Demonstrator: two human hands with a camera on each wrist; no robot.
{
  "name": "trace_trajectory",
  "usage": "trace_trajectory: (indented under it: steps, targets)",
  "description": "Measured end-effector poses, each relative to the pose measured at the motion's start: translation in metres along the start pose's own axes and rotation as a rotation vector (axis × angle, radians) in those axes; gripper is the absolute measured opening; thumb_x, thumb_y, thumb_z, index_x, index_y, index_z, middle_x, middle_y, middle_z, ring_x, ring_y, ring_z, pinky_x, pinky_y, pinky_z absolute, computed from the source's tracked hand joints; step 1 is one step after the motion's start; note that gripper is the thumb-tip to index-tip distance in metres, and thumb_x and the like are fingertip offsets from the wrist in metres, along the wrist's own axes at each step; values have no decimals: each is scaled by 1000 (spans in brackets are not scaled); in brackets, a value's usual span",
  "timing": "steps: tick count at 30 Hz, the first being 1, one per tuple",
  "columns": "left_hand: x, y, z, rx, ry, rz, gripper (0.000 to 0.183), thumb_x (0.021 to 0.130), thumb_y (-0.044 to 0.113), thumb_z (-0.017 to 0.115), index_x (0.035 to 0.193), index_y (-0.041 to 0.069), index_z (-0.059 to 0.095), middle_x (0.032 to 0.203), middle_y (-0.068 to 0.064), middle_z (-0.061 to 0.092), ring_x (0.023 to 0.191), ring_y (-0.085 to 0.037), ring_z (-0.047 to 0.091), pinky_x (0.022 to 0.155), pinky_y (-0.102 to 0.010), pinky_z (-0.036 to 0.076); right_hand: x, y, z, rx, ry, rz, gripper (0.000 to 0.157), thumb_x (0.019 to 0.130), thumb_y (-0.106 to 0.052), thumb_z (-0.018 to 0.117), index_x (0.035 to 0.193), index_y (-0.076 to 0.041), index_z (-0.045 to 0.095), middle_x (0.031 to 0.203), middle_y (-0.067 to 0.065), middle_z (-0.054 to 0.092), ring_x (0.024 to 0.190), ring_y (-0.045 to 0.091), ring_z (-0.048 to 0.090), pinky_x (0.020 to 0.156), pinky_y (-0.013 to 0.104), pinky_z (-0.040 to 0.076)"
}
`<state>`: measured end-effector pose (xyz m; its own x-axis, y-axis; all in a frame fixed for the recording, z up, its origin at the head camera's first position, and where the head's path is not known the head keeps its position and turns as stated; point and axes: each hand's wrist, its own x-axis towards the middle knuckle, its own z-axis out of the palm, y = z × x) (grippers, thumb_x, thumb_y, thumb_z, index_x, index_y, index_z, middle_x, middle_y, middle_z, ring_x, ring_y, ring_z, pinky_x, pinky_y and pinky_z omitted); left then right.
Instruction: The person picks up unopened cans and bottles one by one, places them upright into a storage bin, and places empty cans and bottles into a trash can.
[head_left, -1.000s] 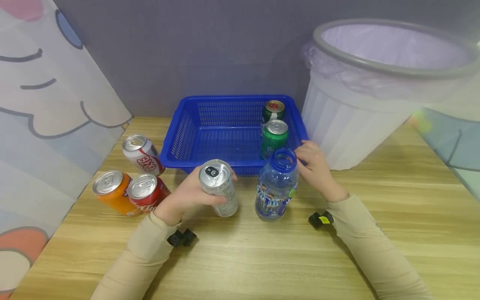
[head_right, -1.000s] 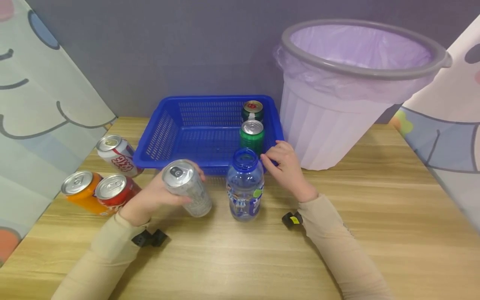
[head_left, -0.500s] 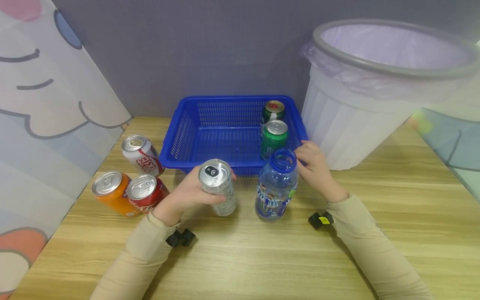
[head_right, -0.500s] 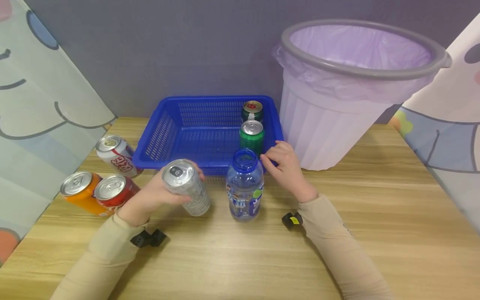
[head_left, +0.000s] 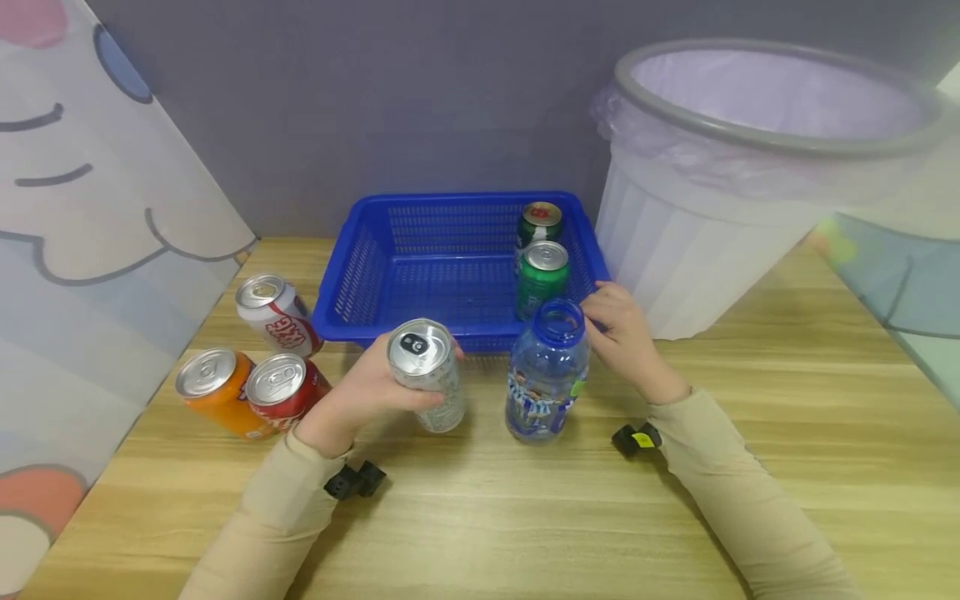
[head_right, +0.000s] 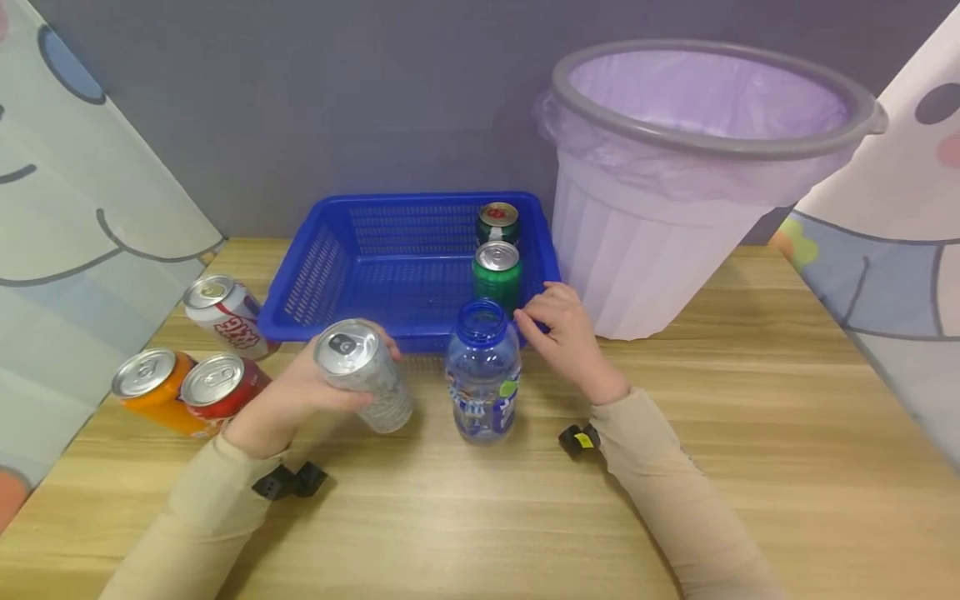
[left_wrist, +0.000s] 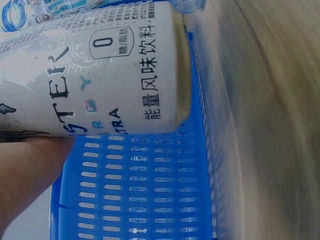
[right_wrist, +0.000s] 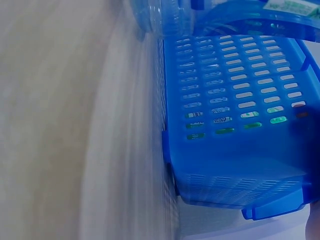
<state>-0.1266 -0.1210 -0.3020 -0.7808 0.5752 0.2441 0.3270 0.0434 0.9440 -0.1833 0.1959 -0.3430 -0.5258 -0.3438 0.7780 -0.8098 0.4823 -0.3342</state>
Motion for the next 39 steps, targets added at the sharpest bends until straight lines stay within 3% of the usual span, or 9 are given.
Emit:
trace_trajectory:
  steps: [7,14,19,26,33,39]
  targets:
    - [0,5,0,4,28,-13,49,67,-2,74,112,-6,55,104,-2,65,97,-14,60,91,-30,46,0,1,1,-7,-15,19,59,99,-45,39,65,-2,60,65,11,62,74,30,52,93,53,36]
    - [6,11,1,23,38,61,48,67,2,75,110,-7,55,103,-7,65,98,-14,61,92,-30,46,-3,1,1,3,2,14,59,99,-44,40,64,-1,58,64,13,61,74,30,52,93,54,36]
    - [8,17,0,-4,106,73,48,68,3,77,110,-6,56,103,-5,66,96,-16,62,90,-30,46,-3,0,1,5,5,15,58,100,-43,40,63,-1,58,64,12,61,74,31,52,92,56,36]
    - [18,38,0,-72,202,75,48,65,-3,73,109,6,58,101,0,66,98,-19,61,93,-31,46,-2,1,0,16,-6,25,56,99,-40,42,64,0,59,66,13,62,75,31,53,94,56,35]
    - [33,57,2,-105,226,41,47,66,-2,69,110,7,57,101,0,65,101,-22,59,96,-39,42,-1,2,0,15,3,5,56,99,-41,42,65,0,60,65,12,62,73,30,52,93,54,36]
    - [43,68,2,-78,254,58,48,67,-4,69,113,6,57,101,-1,65,103,-24,58,95,-40,42,-1,2,2,12,2,-1,49,98,-32,44,64,0,59,64,11,61,72,30,52,92,55,36]
